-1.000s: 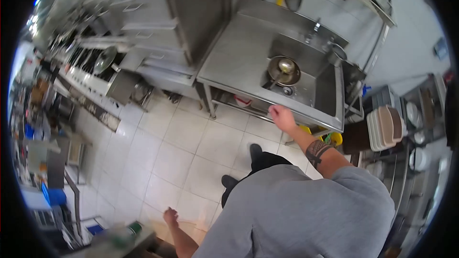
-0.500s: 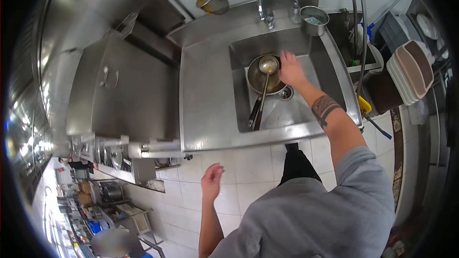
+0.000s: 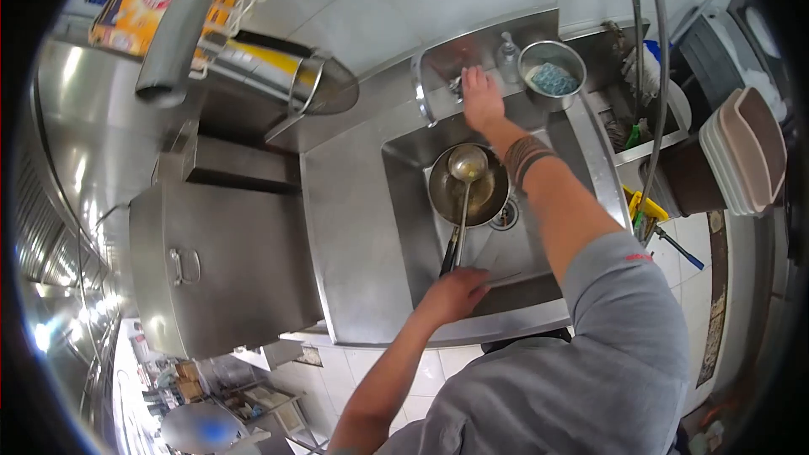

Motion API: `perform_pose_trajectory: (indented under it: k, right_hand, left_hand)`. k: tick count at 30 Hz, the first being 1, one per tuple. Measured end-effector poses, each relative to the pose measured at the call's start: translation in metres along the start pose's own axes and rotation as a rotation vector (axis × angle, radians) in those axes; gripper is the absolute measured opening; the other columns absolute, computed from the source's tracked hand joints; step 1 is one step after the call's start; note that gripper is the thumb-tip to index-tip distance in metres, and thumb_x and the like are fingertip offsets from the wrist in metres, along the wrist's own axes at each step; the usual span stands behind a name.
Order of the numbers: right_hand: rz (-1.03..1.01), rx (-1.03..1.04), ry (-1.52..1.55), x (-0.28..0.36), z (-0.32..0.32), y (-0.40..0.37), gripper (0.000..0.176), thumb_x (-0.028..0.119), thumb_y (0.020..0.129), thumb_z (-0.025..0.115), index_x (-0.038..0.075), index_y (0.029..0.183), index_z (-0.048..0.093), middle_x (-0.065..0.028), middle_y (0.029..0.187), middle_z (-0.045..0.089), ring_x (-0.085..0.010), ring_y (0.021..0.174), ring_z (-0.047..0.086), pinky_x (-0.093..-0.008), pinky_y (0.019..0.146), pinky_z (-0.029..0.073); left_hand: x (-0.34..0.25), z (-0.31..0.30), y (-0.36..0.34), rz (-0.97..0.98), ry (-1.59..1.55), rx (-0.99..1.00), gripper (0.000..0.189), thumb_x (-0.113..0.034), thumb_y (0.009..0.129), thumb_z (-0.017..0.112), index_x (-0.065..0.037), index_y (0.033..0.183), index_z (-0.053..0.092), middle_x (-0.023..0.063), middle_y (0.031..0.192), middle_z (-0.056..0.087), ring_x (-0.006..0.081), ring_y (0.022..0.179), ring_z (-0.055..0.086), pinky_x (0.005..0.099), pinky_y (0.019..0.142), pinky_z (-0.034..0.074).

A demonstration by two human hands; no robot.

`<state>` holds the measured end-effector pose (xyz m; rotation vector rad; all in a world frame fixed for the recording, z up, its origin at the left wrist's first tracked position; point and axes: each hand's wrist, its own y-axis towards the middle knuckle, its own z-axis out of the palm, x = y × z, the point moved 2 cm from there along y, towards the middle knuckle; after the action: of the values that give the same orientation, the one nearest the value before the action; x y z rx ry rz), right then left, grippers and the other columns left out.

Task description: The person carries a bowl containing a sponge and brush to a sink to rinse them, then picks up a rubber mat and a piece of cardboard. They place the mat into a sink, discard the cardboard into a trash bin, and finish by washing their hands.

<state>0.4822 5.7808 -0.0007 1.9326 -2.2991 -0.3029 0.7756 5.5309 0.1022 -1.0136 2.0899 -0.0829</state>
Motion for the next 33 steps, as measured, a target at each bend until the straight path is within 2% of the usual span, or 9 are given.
perform_pose_trajectory:
  k: [7,12,14,16,19,21,24,29,33]
  right_hand:
    - [-0.020,0.338,0.671,0.042,0.001,-0.051,0.078,0.046,0.091,0.062,-0.007,0.144,0.043,-0.0250,0.152,0.042,-0.0436,0.143,0.036,-0.0544,0.116,0.030]
    - [0.191,0.901,2.145,0.078,-0.058,-0.077,0.046,0.042,0.094,0.067,0.000,0.112,0.067,-0.0085,0.106,0.073,-0.0165,0.092,0.068,-0.0288,0.075,0.055]
    - [-0.046,0.420,2.070,0.086,-0.086,-0.097,0.037,0.039,0.094,0.066,0.002,0.096,0.071,-0.0073,0.090,0.073,-0.0207,0.075,0.067,-0.0303,0.074,0.054]
    - [-0.283,-0.052,1.504,0.080,-0.113,-0.116,0.030,0.031,0.097,0.062,0.004,0.087,0.069,-0.0090,0.081,0.068,-0.0298,0.075,0.063,-0.0375,0.077,0.053]
    - [-0.265,-0.404,1.632,0.063,-0.117,-0.117,0.020,0.020,0.094,0.062,0.004,0.082,0.066,-0.0125,0.082,0.064,-0.0361,0.087,0.060,-0.0453,0.084,0.048]
    - [-0.169,-0.618,1.514,0.056,-0.083,-0.101,0.017,0.021,0.087,0.066,0.005,0.083,0.067,-0.0130,0.087,0.065,-0.0358,0.090,0.060,-0.0465,0.085,0.047]
    - [-0.057,-0.328,1.246,0.061,-0.020,-0.068,0.019,0.022,0.093,0.062,0.004,0.087,0.068,-0.0112,0.093,0.068,-0.0318,0.093,0.062,-0.0471,0.086,0.047]
    - [1.134,0.301,2.639,0.098,0.035,-0.028,0.032,0.035,0.099,0.055,0.005,0.100,0.065,-0.0102,0.096,0.069,-0.0206,0.088,0.066,-0.0412,0.079,0.053]
    - [1.077,0.425,2.704,0.108,0.011,-0.049,0.034,0.031,0.100,0.052,0.001,0.114,0.059,-0.0129,0.101,0.068,-0.0274,0.095,0.066,-0.0462,0.085,0.053]
  left_hand:
    - [0.014,-0.015,0.131,0.079,0.469,0.338,0.036,-0.023,0.094,0.058,-0.008,0.127,0.063,0.0166,0.121,0.066,0.0365,0.112,0.063,0.0461,0.098,0.049]
    - [0.121,-0.012,0.228,0.572,0.759,0.058,0.034,-0.025,0.091,0.058,-0.006,0.116,0.071,0.0159,0.115,0.072,0.0354,0.105,0.069,0.0462,0.091,0.053]
    - [0.148,-0.024,0.292,-0.168,0.682,0.385,0.036,-0.027,0.088,0.061,-0.007,0.116,0.070,0.0201,0.116,0.070,0.0383,0.101,0.069,0.0476,0.089,0.055]
    - [0.088,-0.072,0.290,0.101,0.545,0.190,0.031,-0.030,0.091,0.060,-0.003,0.091,0.075,0.0116,0.097,0.076,0.0321,0.091,0.072,0.0453,0.082,0.055]
    - [0.084,-0.091,0.320,-0.156,0.371,0.047,0.033,-0.029,0.084,0.069,-0.006,0.107,0.070,0.0163,0.109,0.072,0.0329,0.091,0.070,0.0470,0.081,0.055]
    - [0.089,-0.086,0.326,-0.417,-0.683,-0.429,0.038,-0.038,0.092,0.062,-0.003,0.104,0.066,0.0092,0.089,0.069,0.0301,0.077,0.066,0.0413,0.072,0.054]
    - [0.139,-0.050,0.300,-0.264,-1.726,0.135,0.029,-0.037,0.094,0.058,-0.010,0.105,0.060,0.0079,0.090,0.062,0.0259,0.085,0.061,0.0398,0.076,0.052]
    - [0.059,-0.038,0.243,-0.266,-1.958,-0.164,0.037,-0.046,0.102,0.044,-0.012,0.107,0.055,0.0082,0.092,0.059,0.0244,0.079,0.058,0.0392,0.072,0.050]
    - [0.060,-0.062,0.242,-0.322,-1.839,-0.383,0.034,-0.044,0.101,0.050,-0.011,0.107,0.055,0.0057,0.089,0.057,0.0203,0.078,0.055,0.0324,0.069,0.047]
